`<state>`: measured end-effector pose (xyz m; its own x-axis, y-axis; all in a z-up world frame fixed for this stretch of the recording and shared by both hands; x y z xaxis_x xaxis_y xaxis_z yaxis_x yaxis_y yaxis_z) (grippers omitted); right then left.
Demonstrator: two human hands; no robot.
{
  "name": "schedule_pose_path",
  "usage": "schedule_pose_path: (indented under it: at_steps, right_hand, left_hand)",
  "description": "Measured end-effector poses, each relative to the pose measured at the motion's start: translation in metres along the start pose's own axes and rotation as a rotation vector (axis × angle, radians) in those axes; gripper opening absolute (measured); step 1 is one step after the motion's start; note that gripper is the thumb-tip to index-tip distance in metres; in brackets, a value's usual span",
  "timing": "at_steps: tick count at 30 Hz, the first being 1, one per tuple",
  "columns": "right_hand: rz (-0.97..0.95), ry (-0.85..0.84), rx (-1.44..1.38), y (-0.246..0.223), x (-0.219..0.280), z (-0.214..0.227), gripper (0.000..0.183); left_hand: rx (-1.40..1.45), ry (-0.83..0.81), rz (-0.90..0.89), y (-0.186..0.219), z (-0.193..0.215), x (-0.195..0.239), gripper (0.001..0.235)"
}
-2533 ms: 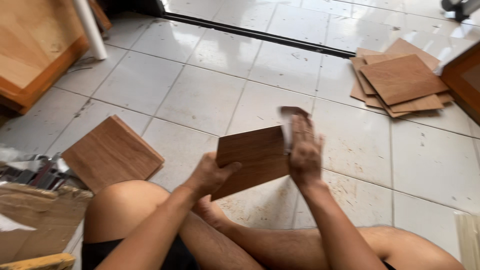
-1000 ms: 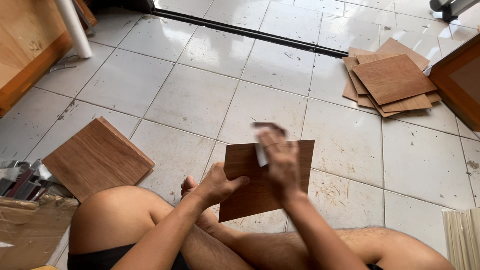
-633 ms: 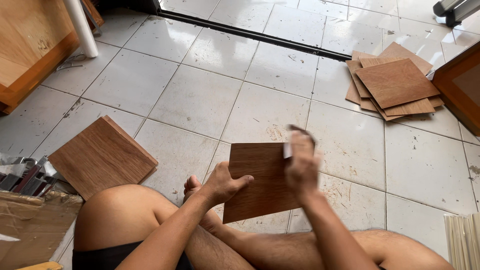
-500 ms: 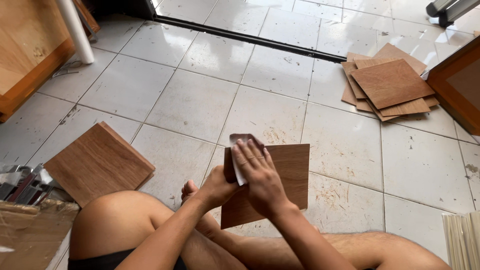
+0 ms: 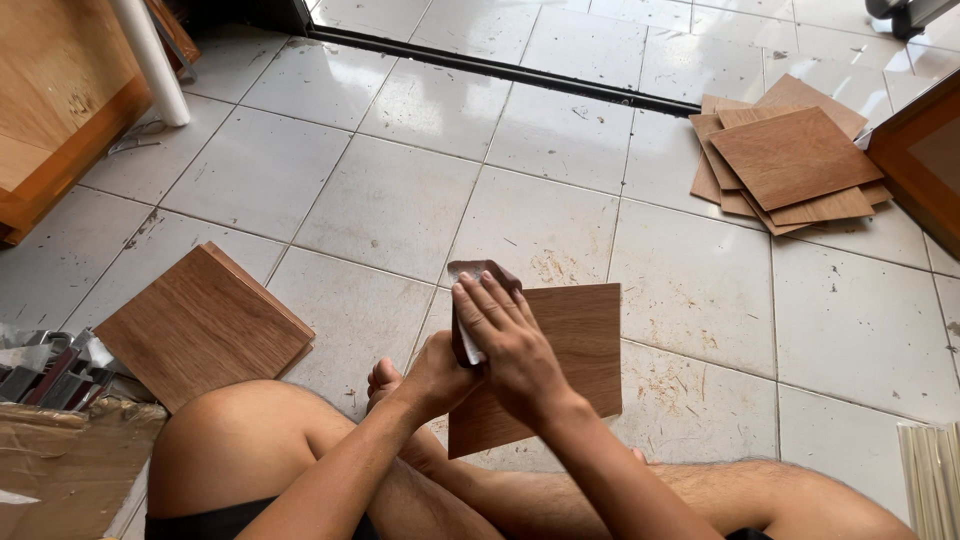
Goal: The person sits on the floor and sands a small rectangular wooden tile using a sanding block. They repeatedly rub the block over the surface and edges of the tile, flipping it over to sand both sides.
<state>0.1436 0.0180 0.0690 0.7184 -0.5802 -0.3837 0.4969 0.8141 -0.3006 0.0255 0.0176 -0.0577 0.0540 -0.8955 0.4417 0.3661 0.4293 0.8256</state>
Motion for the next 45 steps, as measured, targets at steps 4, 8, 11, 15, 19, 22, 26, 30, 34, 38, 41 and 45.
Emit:
schedule_pose_path:
  at_steps: [4, 8, 11, 15, 19, 22, 26, 30, 34, 38, 41, 45]
  right_hand:
    - [-0.144, 0.046, 0.036, 0.069, 0.028, -0.005, 0.071]
    - [-0.018, 0.053, -0.032, 0.015, 0.004, 0.006, 0.067]
    - [0.103, 0.063, -0.020, -0.002, -0.001, 0.005, 0.067]
    - [-0.061, 0.117, 0.047, 0.075, 0.027, -0.012, 0.080]
    - [0.058, 0.135, 0.057, 0.023, 0.015, 0.009, 0.070]
    - [0.076, 0.130, -0.001, 0.041, 0.021, 0.012, 0.068]
    - [-0.360, 0.133, 0.091, 0.170, 0.072, -0.002, 0.057]
    - [-0.111, 0.180, 0.147, 0.120, 0.046, -0.007, 0.050]
    - [-0.100, 0.028, -0.072, 0.075, 0.035, -0.008, 0.072]
    - [-0.317, 0.288, 0.112, 0.167, 0.077, 0.023, 0.054]
    - [-0.544, 0.362, -0.022, 0.176, 0.086, 0.048, 0.067]
    - [-0.256, 0.347, 0.070, 0.139, 0.061, 0.033, 0.071]
  left_hand:
    - [0.008, 0.007, 0.080, 0.040, 0.009, 0.040, 0.035]
    - [-0.030, -0.002, 0.037, 0.033, -0.005, 0.024, 0.033]
    - [-0.055, 0.010, 0.005, 0.029, -0.007, 0.014, 0.032]
    - [-0.018, 0.000, 0.031, 0.073, 0.006, 0.047, 0.029]
    - [-0.020, 0.006, 0.009, 0.025, -0.006, 0.015, 0.034]
    - [-0.070, 0.061, 0.011, 0.043, 0.002, 0.027, 0.034]
    - [0.000, 0.046, 0.032, 0.056, 0.015, 0.039, 0.036]
    - [0.020, 0.045, 0.026, 0.049, 0.012, 0.032, 0.034]
    - [0.060, 0.018, 0.020, 0.041, 0.007, 0.028, 0.030]
    - [0.020, 0.105, -0.052, 0.071, 0.033, 0.044, 0.035]
    - [-0.056, 0.219, -0.220, 0.112, 0.058, 0.058, 0.019]
    - [-0.399, 0.335, -0.420, 0.116, 0.096, 0.053, 0.031]
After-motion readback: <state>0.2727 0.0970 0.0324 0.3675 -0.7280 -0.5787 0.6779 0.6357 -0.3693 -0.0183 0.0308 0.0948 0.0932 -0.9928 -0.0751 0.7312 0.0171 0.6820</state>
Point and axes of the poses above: each hand's wrist, its own x-axis away from the middle knuckle, its own z-axis out of the back of the hand, y = z × x, the point moved 8 cm from there along -x, towards the middle knuckle, and after that the axes turned 10 degrees about z, right-handed, at the moved point
